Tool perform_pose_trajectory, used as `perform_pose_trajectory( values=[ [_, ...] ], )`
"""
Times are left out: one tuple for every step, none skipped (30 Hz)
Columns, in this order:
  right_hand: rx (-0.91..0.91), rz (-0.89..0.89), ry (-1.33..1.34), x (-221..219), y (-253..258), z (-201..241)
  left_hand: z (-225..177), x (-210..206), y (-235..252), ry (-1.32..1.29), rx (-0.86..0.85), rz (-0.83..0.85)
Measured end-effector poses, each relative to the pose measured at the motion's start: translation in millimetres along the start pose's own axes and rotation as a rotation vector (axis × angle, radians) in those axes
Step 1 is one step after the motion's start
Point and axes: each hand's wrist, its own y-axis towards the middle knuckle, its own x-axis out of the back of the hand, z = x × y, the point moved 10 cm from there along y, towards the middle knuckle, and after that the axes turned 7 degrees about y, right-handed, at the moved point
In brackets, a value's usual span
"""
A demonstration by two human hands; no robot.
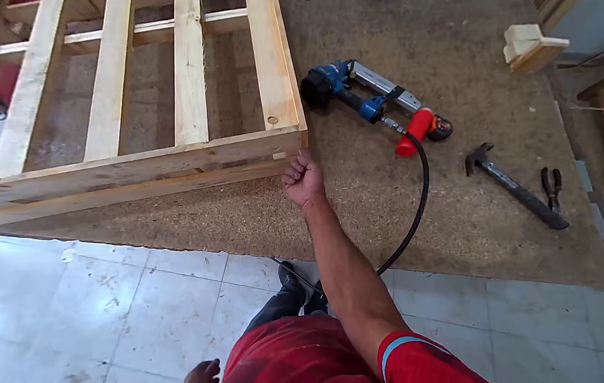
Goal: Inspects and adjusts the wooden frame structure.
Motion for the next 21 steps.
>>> perform_pose_trajectory(
  values=[
    [-0.006, -0.017, -0.037, 2.5, -0.3, -3.9, 27.5, -4.7, 23.7, -0.099, 0.156, -0.025],
    [-0.013, -0.032, -0.079, 5.1, -0.8, -5.7, 34.8, -4.2, 37.7, -0.156, 0.257, -0.061],
    [-0.022, -0.041, -0.118, 6.5, -1.5, -5.4, 29.8, -0.8, 46.7, -0.179, 0.300, -0.080],
    [-0.036, -0.046, -0.147, 7.0, -1.8, -3.3, 19.9, 3.2, 53.9, -0.183, 0.298, -0.084],
    [-0.051, -0.053, -0.169, 7.6, -1.9, -0.4, 9.5, 6.4, 59.4, -0.178, 0.278, -0.076],
    [-0.063, -0.059, -0.184, 8.3, -2.5, 2.4, 0.0, 8.8, 63.7, -0.167, 0.256, -0.068],
    [-0.077, -0.060, -0.206, 8.3, -3.7, 4.5, -7.9, 10.5, 67.9, -0.155, 0.235, -0.062],
    [-0.097, -0.044, -0.253, 7.6, -5.2, 5.4, -14.2, 11.2, 71.8, -0.142, 0.218, -0.051],
    [-0.128, -0.023, -0.326, 7.7, -7.0, 4.9, -18.9, 11.1, 75.1, -0.128, 0.208, -0.040],
    [-0.166, -0.005, -0.446, 9.2, -9.8, 3.9, -21.3, 10.7, 77.4, -0.115, 0.205, -0.033],
    [-0.195, 0.000, -0.630, 11.7, -13.3, 3.2, -21.9, 10.4, 79.0, -0.104, 0.203, -0.026],
    [-0.196, -0.004, -0.848, 13.8, -14.8, 5.0, -21.1, 11.1, 80.2, -0.095, 0.200, -0.024],
    [-0.131, -0.042, -1.072, 16.1, -11.9, 13.6, -19.7, 11.8, 81.1, -0.088, 0.198, -0.024],
    [-0.036, -0.098, -1.312, 16.7, -6.9, 28.2, -17.5, 12.0, 80.6, -0.083, 0.200, -0.024],
    [0.004, -0.132, -1.543, 14.4, -2.8, 41.0, -14.6, 12.2, 79.0, -0.079, 0.208, -0.025],
    [0.022, -0.157, -1.737, 13.6, 1.1, 47.8, -11.3, 12.2, 76.9, -0.077, 0.219, -0.026],
    [0.025, -0.175, -1.931, 14.0, 4.7, 50.6, -8.4, 12.6, 74.7, -0.076, 0.230, -0.027],
    [0.000, -0.180, -2.110, 15.2, 7.7, 49.4, -5.1, 13.1, 72.7, -0.071, 0.242, -0.028],
    [-0.045, -0.178, -2.250, 14.7, 8.0, 45.7, -0.9, 12.7, 70.2, -0.066, 0.255, -0.029],
    [-0.083, -0.180, -2.353, 12.3, 6.4, 41.2, 4.1, 11.7, 67.6, -0.062, 0.268, -0.030],
    [-0.097, -0.183, -2.425, 7.6, 4.6, 37.7, 9.7, 10.0, 66.0, -0.058, 0.276, -0.031]
  ],
)
